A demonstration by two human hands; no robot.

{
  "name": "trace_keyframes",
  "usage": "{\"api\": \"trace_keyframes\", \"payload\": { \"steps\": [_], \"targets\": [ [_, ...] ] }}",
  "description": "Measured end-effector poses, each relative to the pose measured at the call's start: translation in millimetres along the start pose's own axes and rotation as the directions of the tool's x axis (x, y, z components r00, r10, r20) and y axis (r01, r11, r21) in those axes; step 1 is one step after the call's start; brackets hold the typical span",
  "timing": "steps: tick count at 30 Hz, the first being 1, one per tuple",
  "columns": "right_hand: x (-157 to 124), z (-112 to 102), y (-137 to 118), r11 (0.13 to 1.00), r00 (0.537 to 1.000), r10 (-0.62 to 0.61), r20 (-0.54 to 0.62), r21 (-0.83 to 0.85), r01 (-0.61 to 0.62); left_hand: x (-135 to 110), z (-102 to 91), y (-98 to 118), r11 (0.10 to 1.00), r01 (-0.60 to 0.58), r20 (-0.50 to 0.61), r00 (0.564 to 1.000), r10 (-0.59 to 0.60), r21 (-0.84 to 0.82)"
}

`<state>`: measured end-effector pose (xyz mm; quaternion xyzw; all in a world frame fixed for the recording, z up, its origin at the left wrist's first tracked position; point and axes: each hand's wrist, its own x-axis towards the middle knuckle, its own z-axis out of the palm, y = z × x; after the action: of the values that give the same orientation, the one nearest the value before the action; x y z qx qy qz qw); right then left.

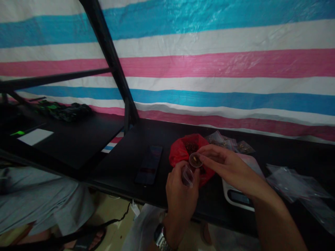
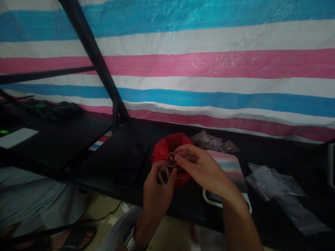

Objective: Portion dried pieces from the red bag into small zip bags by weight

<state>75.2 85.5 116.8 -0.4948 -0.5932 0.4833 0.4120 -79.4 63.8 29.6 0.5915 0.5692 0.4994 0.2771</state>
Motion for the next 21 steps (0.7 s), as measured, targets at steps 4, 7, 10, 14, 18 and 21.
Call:
{"api": "trace_keyframes", "payload": {
  "steps": [4, 7, 10, 14, 18, 21],
  "targets": [
    [-8.3, 13.1, -4.4, 0.994, 1.000, 0.008, 0.024, -0.113, -0.006, 3.6, 2.9, 1.3, 0.999, 0.016, -0.030, 0.999, -0.015, 0.027],
    [-14.1, 20.9, -6.8, 0.963, 1.000, 0.009, 0.001, -0.270, -0.009, 4.9, 2.9, -1.9, 0.999, 0.048, -0.029, 0.998, -0.047, 0.023],
    [-18.0, 25.6, -11.4, 0.920, 0.999, -0.048, -0.017, -0.391, 0.038, 5.3, 3.1, -5.5, 0.998, 0.056, -0.023, 0.998, -0.056, 0.000],
    [-18.8, 27.5, -16.2, 0.900, 0.988, -0.150, -0.016, -0.416, 0.130, 5.0, 4.8, -7.7, 0.998, 0.055, -0.006, 0.998, -0.056, -0.035],
    [-16.5, 24.9, -12.0, 0.938, 0.995, -0.084, -0.051, -0.341, 0.062, 4.8, 7.5, -8.5, 0.996, 0.067, -0.013, 0.998, -0.068, -0.064],
    [-13.4, 20.3, -4.8, 0.976, 0.999, -0.027, -0.046, -0.217, 0.016, 4.8, 9.0, -7.8, 0.994, 0.055, -0.007, 0.998, -0.056, -0.096]
  ]
}}
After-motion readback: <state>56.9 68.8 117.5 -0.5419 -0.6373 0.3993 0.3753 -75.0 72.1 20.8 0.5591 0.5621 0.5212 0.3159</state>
